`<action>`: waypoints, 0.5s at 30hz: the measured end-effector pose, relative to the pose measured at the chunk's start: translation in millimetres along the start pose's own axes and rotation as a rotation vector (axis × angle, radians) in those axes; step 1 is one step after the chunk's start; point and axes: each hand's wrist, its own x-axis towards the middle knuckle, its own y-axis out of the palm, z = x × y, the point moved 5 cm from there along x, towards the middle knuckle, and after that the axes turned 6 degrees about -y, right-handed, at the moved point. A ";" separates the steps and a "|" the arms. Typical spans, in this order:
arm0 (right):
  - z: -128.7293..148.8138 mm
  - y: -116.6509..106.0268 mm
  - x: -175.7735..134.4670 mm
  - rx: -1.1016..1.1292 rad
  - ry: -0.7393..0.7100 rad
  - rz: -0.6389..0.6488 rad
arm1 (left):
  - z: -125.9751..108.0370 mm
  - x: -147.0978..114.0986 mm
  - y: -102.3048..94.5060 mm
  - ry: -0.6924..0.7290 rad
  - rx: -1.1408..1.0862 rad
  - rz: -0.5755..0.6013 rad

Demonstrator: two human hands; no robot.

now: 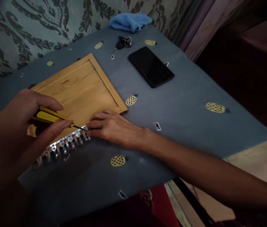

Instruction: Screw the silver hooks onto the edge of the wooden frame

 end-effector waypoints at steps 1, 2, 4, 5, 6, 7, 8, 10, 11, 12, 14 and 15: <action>0.0 0.4 -0.2 0.012 0.002 -0.003 | 0.6 0.2 -0.1 0.000 -0.005 0.006; 0.0 0.7 -0.3 0.023 0.006 -0.006 | 1.1 0.6 -0.3 0.003 -0.012 0.014; 0.1 1.3 -0.1 0.042 0.011 -0.011 | 1.3 1.6 -0.8 0.021 -0.032 0.033; 0.3 1.3 0.2 0.049 0.013 -0.016 | 1.0 2.2 -1.1 0.035 -0.041 0.042; 0.6 1.1 0.4 0.053 0.012 -0.023 | 0.6 2.8 -1.4 0.049 -0.046 0.054; 0.9 0.9 0.5 0.056 0.011 -0.028 | 0.2 3.3 -1.8 0.062 -0.047 0.064; 1.1 0.7 0.7 0.058 0.009 -0.031 | -0.3 3.9 -2.6 0.077 -0.043 0.065; 1.5 0.1 0.8 0.065 0.006 -0.037 | -1.5 4.9 -4.0 0.114 -0.036 0.069; 1.7 0.0 0.8 0.070 0.006 -0.035 | -1.9 5.3 -4.5 0.133 -0.034 0.074; 1.8 -0.1 0.8 0.076 0.007 -0.035 | -2.2 5.7 -5.0 0.154 -0.030 0.077; 2.2 -0.3 0.8 0.084 0.006 -0.038 | -2.7 6.1 -5.3 0.195 -0.025 0.087; 2.4 0.0 0.8 0.087 0.008 -0.032 | -2.7 6.0 -5.4 0.209 -0.022 0.093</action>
